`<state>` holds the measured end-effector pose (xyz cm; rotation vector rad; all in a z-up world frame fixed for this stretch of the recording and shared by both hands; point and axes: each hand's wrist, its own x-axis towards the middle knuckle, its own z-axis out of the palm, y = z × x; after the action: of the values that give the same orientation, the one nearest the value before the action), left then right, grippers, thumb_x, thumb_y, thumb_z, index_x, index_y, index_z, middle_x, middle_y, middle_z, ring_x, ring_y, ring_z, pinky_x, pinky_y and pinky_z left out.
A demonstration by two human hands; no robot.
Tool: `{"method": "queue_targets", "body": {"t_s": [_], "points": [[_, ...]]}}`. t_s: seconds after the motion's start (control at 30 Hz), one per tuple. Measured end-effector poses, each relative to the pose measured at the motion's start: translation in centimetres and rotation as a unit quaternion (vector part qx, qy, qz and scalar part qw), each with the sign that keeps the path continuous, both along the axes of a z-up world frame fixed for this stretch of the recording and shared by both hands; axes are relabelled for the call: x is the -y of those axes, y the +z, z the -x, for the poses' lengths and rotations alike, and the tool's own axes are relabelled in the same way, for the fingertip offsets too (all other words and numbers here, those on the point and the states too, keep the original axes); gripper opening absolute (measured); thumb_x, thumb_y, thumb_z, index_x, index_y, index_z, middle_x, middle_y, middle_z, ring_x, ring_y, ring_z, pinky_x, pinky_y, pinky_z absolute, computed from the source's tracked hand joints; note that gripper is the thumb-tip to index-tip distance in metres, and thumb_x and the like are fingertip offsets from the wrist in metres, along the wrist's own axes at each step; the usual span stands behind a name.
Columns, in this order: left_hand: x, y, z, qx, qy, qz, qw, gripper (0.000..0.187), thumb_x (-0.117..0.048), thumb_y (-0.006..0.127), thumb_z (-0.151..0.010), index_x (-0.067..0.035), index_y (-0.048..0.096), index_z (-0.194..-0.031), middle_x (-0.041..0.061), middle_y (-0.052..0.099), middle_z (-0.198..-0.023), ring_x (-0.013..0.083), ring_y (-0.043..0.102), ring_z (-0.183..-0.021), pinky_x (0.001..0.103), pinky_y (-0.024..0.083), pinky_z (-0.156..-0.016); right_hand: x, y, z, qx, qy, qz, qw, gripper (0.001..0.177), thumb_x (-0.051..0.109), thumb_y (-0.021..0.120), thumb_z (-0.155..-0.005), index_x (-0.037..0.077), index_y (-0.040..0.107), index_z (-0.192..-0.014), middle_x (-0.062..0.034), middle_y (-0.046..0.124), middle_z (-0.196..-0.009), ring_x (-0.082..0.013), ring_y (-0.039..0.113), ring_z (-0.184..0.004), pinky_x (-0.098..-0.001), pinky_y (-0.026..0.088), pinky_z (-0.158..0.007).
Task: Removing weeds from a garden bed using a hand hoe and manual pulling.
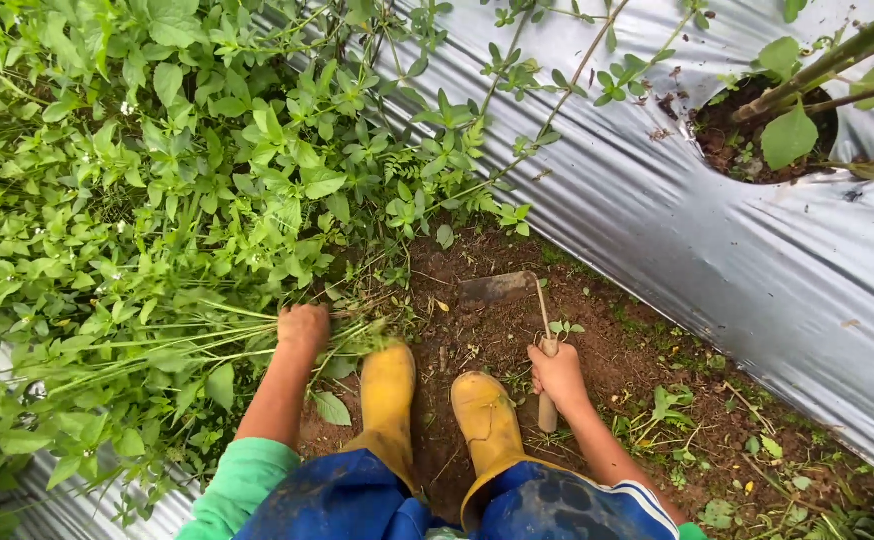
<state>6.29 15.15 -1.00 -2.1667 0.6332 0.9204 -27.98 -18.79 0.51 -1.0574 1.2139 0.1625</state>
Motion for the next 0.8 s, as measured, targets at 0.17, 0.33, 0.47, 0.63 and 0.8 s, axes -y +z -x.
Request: {"method": "queue_targets", "body": {"t_s": [0.17, 0.33, 0.47, 0.63, 0.8], "points": [[0.2, 1.1, -3.8, 0.022, 0.037, 0.013, 0.999, 0.037, -0.018, 0.046, -0.100, -0.015, 0.078, -0.117, 0.013, 0.077, -0.116, 0.0295, 0.071, -0.117, 0.054, 0.045, -0.109, 0.2, 0.3, 0.0, -0.001, 0.003, 0.003, 1.000, 0.030, 0.009, 0.062, -0.093, 0.005, 0.053, -0.065, -0.0110, 0.045, -0.042, -0.0203, 0.048, -0.029, -0.0355, 0.046, -0.034], [14.5, 6.6, -0.6, 0.028, -0.030, -0.019, 0.999, 0.035, -0.016, 0.047, -0.098, -0.014, 0.080, -0.111, 0.007, 0.079, -0.109, 0.0279, 0.074, -0.106, 0.063, 0.049, -0.094, 0.3, 1.0, -0.1, -0.022, -0.021, 0.012, 0.999, 0.025, 0.009, 0.064, -0.089, 0.006, 0.054, -0.066, -0.0121, 0.046, -0.042, -0.0207, 0.047, -0.028, -0.0359, 0.045, -0.033], [26.7, 12.5, 4.1, -0.095, -0.244, 0.240, 0.935, 0.020, -0.012, 0.064, -0.092, -0.011, 0.077, -0.107, 0.013, 0.076, -0.098, 0.0302, 0.076, -0.089, 0.049, 0.062, -0.073, 0.2, 1.3, -0.9, -0.029, -0.028, 0.019, 0.999, 0.029, 0.009, 0.064, -0.090, 0.005, 0.055, -0.063, -0.0117, 0.047, -0.041, -0.0209, 0.049, -0.029, -0.0362, 0.046, -0.033], [32.7, 15.0, 6.7, -0.030, -0.481, 0.495, 0.723, 0.048, -0.033, 0.081, -0.085, -0.019, 0.064, -0.128, 0.009, 0.059, -0.130, 0.0289, 0.059, -0.114, 0.045, 0.054, -0.089, -0.8, 1.3, -1.0, -0.031, -0.053, 0.032, 0.998, 0.032, 0.009, 0.066, -0.091, 0.004, 0.055, -0.061, -0.0122, 0.048, -0.041, -0.0207, 0.050, -0.031, -0.0354, 0.047, -0.036], [33.3, 10.6, 4.9, 0.018, -0.478, 0.529, 0.701, 0.039, -0.013, 0.079, -0.085, -0.011, 0.061, -0.121, 0.012, 0.056, -0.125, 0.0283, 0.057, -0.116, 0.045, 0.049, -0.091, -1.6, 0.9, -1.4, -0.038, -0.066, 0.051, 0.996, 0.034, 0.007, 0.066, -0.090, 0.004, 0.055, -0.059, -0.0111, 0.048, -0.040, -0.0194, 0.050, -0.030, -0.0335, 0.047, -0.037]]}}
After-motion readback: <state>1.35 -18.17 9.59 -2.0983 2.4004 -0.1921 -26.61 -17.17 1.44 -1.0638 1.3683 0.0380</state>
